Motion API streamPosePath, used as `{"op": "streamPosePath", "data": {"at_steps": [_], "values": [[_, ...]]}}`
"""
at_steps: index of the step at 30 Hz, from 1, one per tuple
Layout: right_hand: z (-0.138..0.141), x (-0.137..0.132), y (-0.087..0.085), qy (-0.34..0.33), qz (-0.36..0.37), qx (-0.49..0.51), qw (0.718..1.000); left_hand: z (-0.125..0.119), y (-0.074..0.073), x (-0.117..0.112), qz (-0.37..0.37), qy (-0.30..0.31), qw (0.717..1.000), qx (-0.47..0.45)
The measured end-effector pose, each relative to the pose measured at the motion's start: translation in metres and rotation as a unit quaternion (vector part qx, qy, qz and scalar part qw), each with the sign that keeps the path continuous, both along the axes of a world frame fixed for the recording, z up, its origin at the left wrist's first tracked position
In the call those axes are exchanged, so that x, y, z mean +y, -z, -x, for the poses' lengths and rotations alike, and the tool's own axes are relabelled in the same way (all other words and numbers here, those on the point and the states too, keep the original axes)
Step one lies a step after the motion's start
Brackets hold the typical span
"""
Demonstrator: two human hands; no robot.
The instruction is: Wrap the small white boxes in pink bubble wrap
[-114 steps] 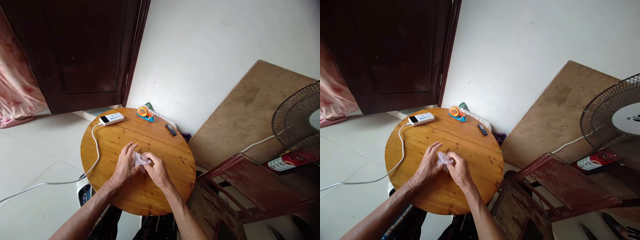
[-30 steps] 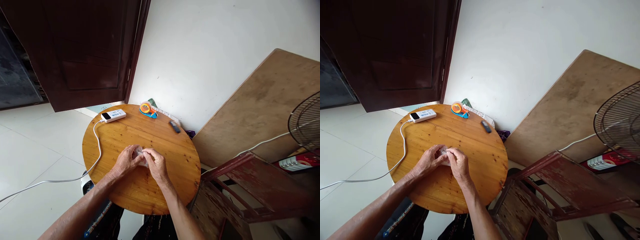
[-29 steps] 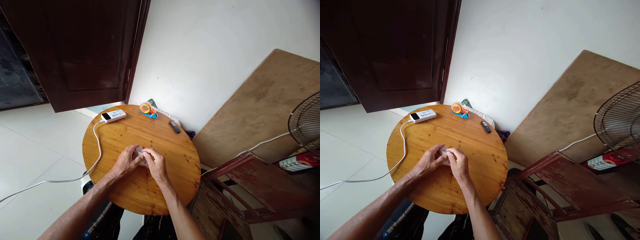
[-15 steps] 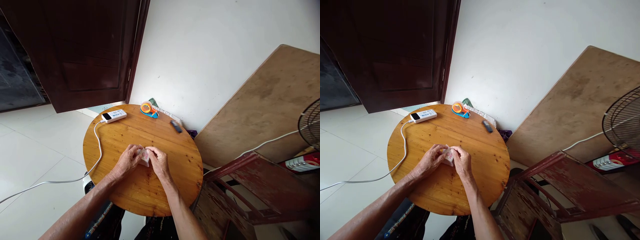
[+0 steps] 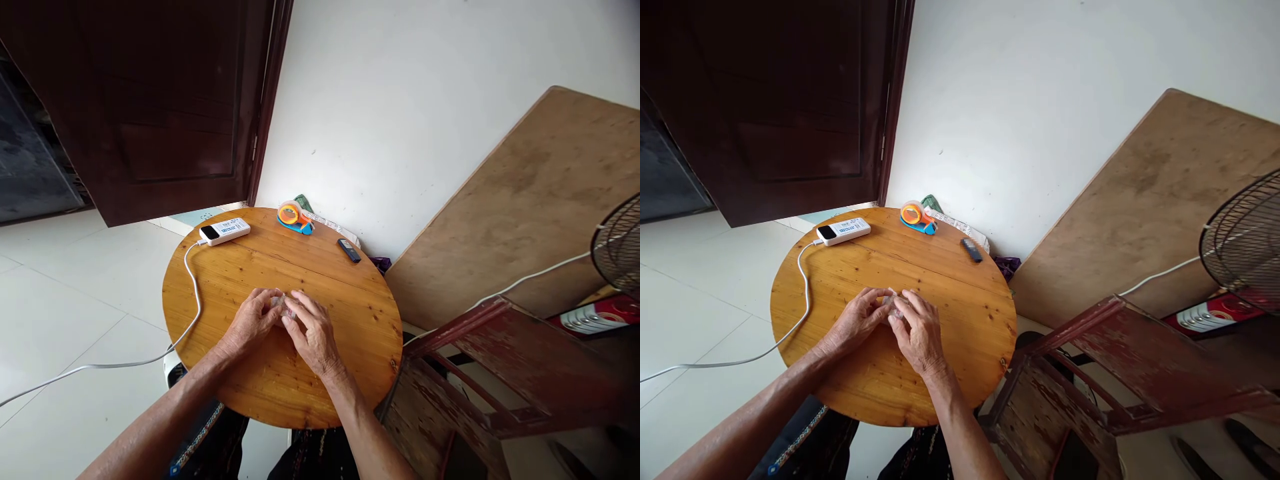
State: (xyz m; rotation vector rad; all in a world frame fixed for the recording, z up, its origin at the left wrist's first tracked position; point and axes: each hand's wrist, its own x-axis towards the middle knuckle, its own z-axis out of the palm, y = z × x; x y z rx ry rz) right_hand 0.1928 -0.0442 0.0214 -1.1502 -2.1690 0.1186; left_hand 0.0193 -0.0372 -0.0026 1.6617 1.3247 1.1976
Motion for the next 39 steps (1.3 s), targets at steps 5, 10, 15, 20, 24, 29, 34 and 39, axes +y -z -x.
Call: {"op": "streamPosePath", "data": {"at_steps": [5, 10, 15, 20, 24, 29, 34, 39], "values": [[0.000, -0.002, 0.002, 0.019, -0.037, -0.046, 0.998, 0.001, -0.001, 0.000, -0.009, -0.001, 1.000, 0.007], [0.003, 0.000, 0.004, 0.022, -0.048, -0.035, 0.998, 0.002, 0.001, 0.000, -0.011, -0.006, 1.000, 0.009], [0.004, -0.001, 0.006, 0.025, -0.050, -0.025, 0.998, 0.003, 0.001, 0.000, -0.011, -0.003, 1.000, 0.006], [0.006, -0.004, 0.008, 0.032, -0.047, -0.015, 0.998, 0.004, -0.002, -0.001, -0.012, -0.001, 1.000, 0.011], [0.007, -0.005, 0.010, 0.031, -0.058, -0.013, 0.998, 0.004, -0.001, -0.001, -0.008, 0.000, 1.000, 0.006], [0.004, -0.006, 0.010, 0.018, -0.071, 0.011, 0.997, 0.003, 0.003, 0.000, -0.004, 0.003, 1.000, -0.010], [-0.003, -0.006, 0.006, 0.033, -0.062, 0.077, 0.995, 0.003, 0.002, -0.001, -0.013, 0.011, 1.000, -0.003], [-0.001, -0.002, 0.003, 0.020, -0.038, 0.083, 0.996, 0.002, 0.001, -0.001, -0.011, 0.009, 1.000, 0.004]]}}
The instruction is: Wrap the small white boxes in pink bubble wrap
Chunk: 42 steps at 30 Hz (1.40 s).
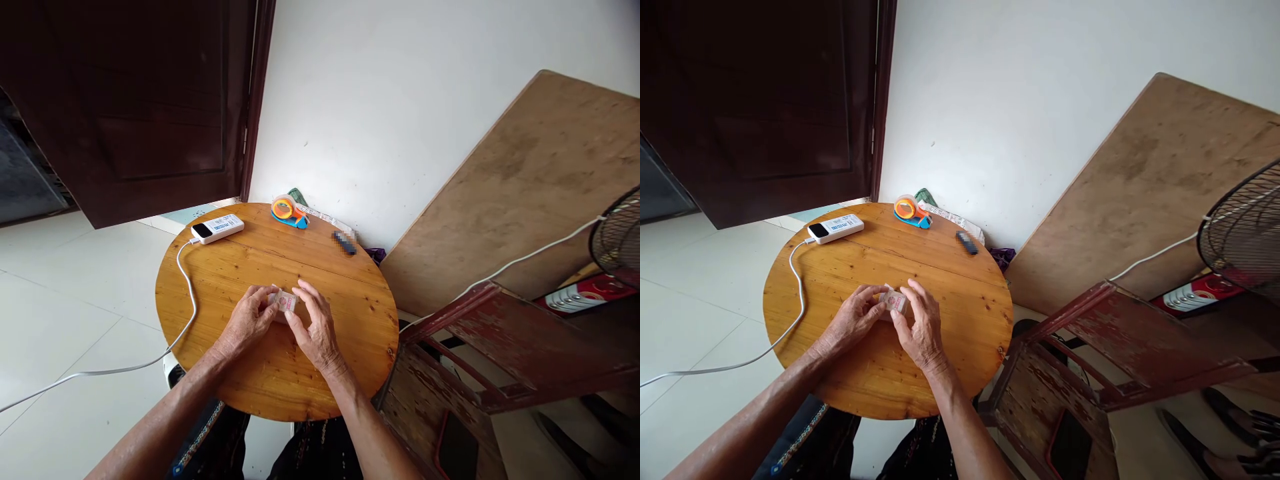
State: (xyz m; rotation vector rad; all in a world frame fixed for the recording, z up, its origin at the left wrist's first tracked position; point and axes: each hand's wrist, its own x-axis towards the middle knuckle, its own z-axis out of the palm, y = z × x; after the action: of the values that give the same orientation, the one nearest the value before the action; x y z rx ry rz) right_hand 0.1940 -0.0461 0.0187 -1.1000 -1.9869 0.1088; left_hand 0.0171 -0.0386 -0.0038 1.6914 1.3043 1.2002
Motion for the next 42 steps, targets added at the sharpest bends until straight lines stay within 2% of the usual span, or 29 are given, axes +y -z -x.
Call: {"op": "streamPosePath", "data": {"at_steps": [6, 14, 21, 25, 28, 30, 36, 42], "values": [[0.009, 0.013, -0.004, 0.013, 0.023, -0.013, 1.000, -0.001, 0.000, 0.000, -0.011, -0.010, 1.000, 0.015], [0.016, 0.020, 0.005, 0.021, -0.024, -0.017, 0.999, -0.001, -0.002, -0.001, -0.004, -0.006, 1.000, 0.025], [0.012, 0.017, -0.001, -0.021, 0.009, 0.007, 1.000, -0.001, -0.002, -0.002, -0.001, -0.009, 1.000, 0.021], [0.004, 0.007, -0.002, -0.026, 0.071, 0.099, 0.992, -0.001, -0.001, -0.001, -0.002, -0.012, 1.000, 0.021], [-0.005, 0.003, 0.006, 0.024, 0.100, 0.199, 0.975, -0.001, 0.000, 0.000, -0.002, -0.016, 0.999, 0.031], [-0.008, 0.002, 0.014, 0.058, 0.111, 0.220, 0.967, -0.001, 0.000, 0.000, -0.005, -0.018, 0.999, 0.039], [-0.001, 0.004, 0.026, 0.062, 0.104, 0.187, 0.975, 0.002, -0.002, -0.002, -0.017, -0.012, 0.999, 0.032], [0.004, -0.002, 0.020, 0.052, 0.102, 0.164, 0.980, 0.002, -0.002, -0.003, -0.023, -0.013, 0.999, 0.025]]}}
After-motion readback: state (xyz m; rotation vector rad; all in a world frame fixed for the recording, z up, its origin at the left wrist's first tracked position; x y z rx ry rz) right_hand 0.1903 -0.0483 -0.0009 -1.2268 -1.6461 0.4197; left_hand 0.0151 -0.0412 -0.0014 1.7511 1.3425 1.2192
